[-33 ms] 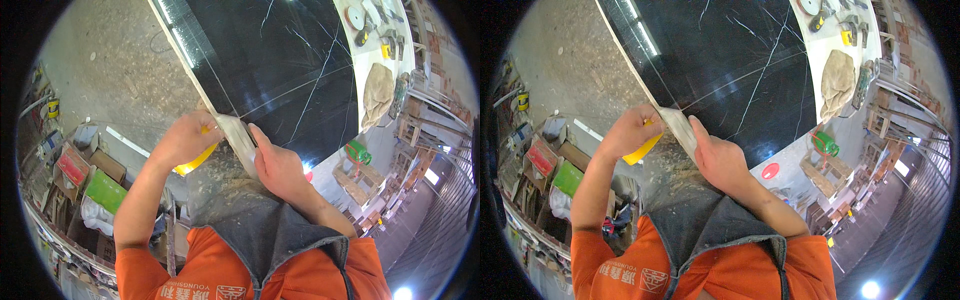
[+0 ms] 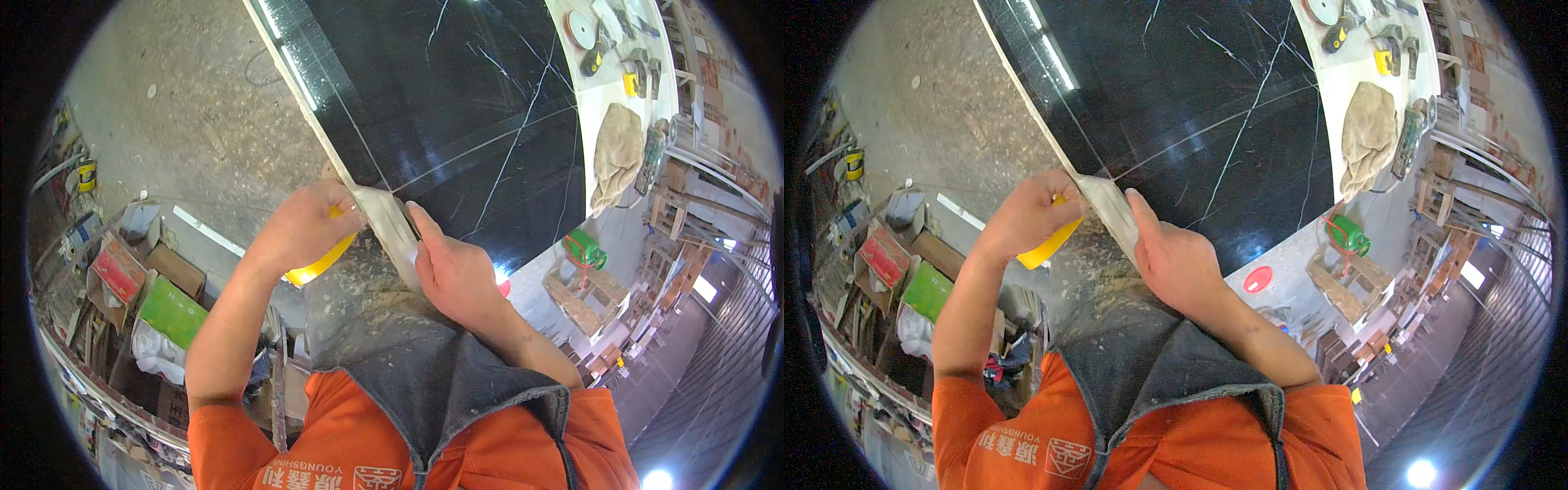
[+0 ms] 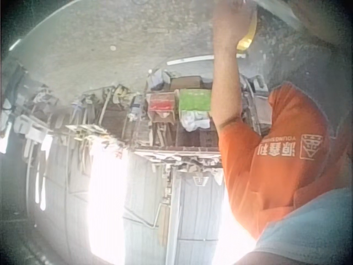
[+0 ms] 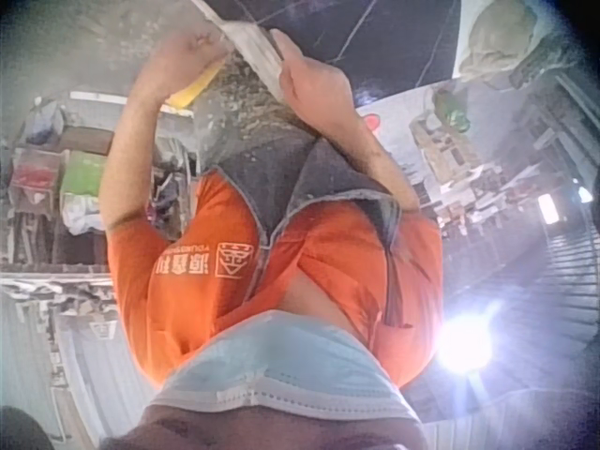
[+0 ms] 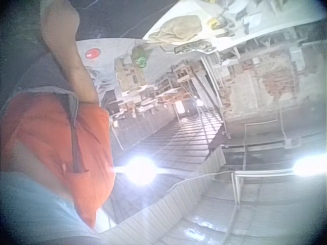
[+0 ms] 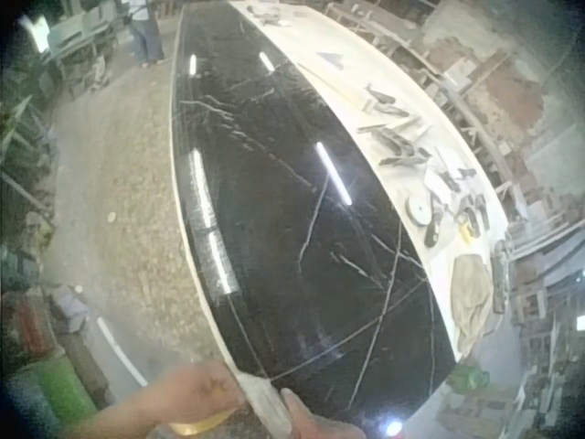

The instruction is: The person grinds the edges of a black marble slab with an angle grinder, then wipes the surface with a cloth. They measure the slab with a tape measure, consult a document on a clipboard, and apply yellow tape along the edges. The person repeats measuring and taping steps while handling the slab and tools.

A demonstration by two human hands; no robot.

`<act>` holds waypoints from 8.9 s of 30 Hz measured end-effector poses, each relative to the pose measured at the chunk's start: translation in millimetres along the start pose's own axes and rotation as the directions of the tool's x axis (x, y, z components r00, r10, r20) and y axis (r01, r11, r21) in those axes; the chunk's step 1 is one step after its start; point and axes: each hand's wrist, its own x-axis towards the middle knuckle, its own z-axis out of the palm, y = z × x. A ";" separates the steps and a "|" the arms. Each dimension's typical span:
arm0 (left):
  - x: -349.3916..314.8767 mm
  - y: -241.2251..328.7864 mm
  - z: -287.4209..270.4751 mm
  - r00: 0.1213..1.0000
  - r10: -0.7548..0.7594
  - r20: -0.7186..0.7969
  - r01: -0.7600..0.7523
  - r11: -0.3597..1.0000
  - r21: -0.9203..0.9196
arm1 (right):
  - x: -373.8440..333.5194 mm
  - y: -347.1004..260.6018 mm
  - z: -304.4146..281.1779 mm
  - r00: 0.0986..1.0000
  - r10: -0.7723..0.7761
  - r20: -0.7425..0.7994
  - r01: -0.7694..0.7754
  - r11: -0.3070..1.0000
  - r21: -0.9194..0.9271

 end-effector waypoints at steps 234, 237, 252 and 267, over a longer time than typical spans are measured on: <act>88.7 285.3 367.8 0.893 -0.025 -0.449 -0.159 0.917 -0.366 | -191.9 374.3 -160.4 0.987 -0.145 -0.075 0.144 0.557 0.818; 101.8 280.9 327.4 0.917 0.006 -0.399 -0.139 0.942 -0.307 | -179.9 363.6 -154.9 0.996 -0.038 -0.083 0.090 0.573 0.815; 265.8 236.1 35.4 0.572 0.312 -0.758 -0.119 0.946 0.300 | -235.6 377.1 -108.7 0.928 0.368 0.060 -0.232 0.444 0.866; 295.9 264.5 167.9 0.599 0.291 -0.746 -0.506 0.860 -0.071 | -322.5 372.7 -127.4 0.677 0.727 0.113 -0.408 0.244 0.880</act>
